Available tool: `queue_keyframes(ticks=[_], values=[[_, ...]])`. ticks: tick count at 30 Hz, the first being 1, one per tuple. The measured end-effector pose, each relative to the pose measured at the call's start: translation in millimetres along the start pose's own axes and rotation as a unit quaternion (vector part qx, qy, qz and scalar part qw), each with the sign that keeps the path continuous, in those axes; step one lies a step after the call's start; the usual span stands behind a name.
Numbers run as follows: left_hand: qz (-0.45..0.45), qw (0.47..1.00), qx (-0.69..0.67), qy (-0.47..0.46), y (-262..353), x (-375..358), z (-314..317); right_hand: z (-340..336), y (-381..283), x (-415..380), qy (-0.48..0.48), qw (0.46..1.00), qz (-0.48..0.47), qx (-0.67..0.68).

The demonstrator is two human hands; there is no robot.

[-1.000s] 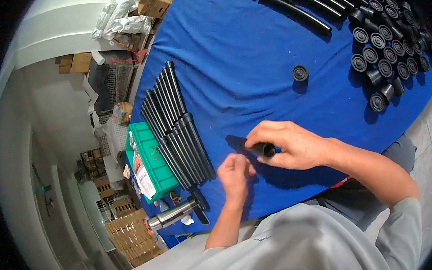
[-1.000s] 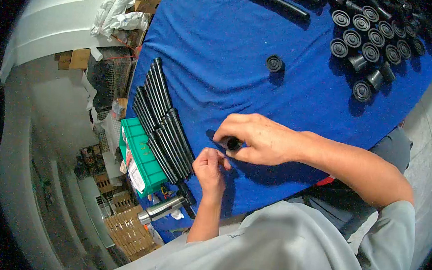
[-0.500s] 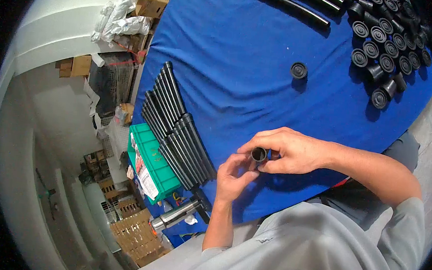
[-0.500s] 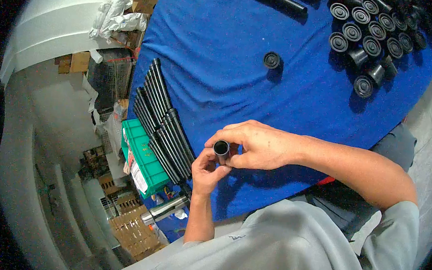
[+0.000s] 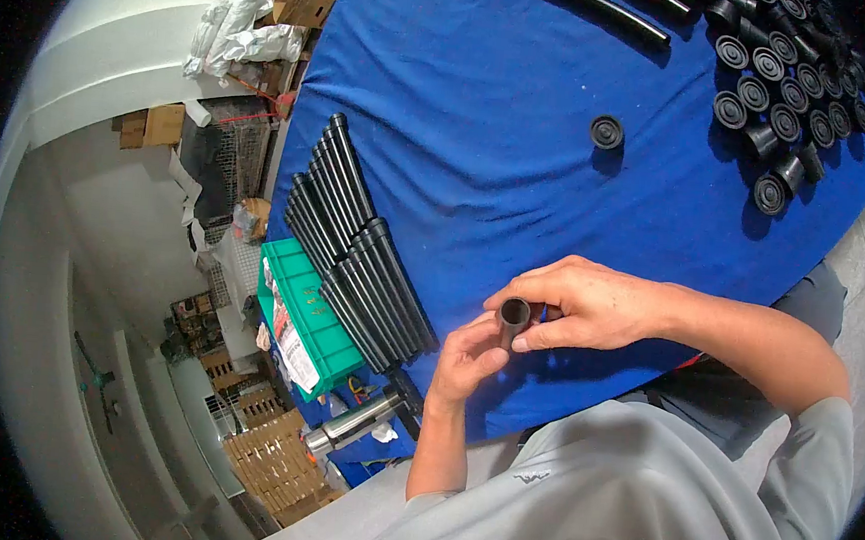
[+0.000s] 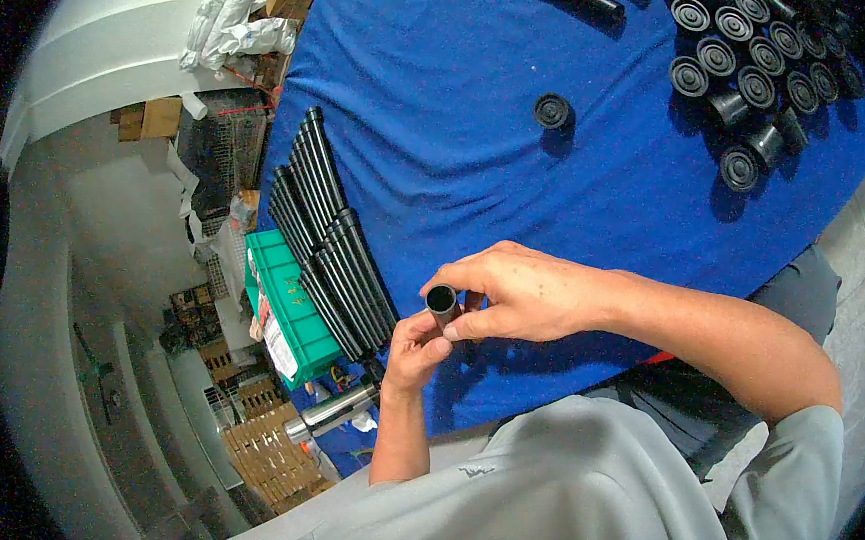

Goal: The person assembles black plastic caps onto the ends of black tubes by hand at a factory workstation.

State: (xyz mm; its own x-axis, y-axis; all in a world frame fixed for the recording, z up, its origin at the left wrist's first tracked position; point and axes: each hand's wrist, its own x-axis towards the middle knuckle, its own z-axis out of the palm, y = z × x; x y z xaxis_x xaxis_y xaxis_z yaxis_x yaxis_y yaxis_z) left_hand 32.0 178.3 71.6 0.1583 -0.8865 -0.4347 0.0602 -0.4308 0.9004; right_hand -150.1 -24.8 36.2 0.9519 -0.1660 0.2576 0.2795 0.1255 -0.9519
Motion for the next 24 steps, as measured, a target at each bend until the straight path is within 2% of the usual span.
queue_keyframes(ticks=[4,7,14,20,22,24], values=[[-0.039,0.997,-0.068,-0.010,-3.7,0.6,3.5,-0.1,0.8,-2.2,-0.001,0.999,0.034,0.017],[-0.006,0.995,-0.102,0.012,-6.3,4.2,13.8,-2.1,4.8,-3.2,-0.030,0.999,0.032,0.022],[-0.037,0.997,-0.072,-0.009,-15.4,-3.0,-2.6,-1.8,5.9,-5.3,-0.063,0.996,0.048,0.043],[-0.042,0.992,-0.112,-0.045,-14.5,-2.3,-1.8,0.1,7.0,-4.7,-0.059,0.996,0.043,0.053],[-0.039,0.989,-0.127,-0.058,-16.5,-2.5,-4.3,2.3,4.8,-5.0,-0.030,0.998,0.018,0.051],[-0.026,0.995,-0.097,-0.023,-15.5,-3.6,-4.4,-0.7,-0.7,-4.7,-0.010,1.000,-0.002,0.010]])
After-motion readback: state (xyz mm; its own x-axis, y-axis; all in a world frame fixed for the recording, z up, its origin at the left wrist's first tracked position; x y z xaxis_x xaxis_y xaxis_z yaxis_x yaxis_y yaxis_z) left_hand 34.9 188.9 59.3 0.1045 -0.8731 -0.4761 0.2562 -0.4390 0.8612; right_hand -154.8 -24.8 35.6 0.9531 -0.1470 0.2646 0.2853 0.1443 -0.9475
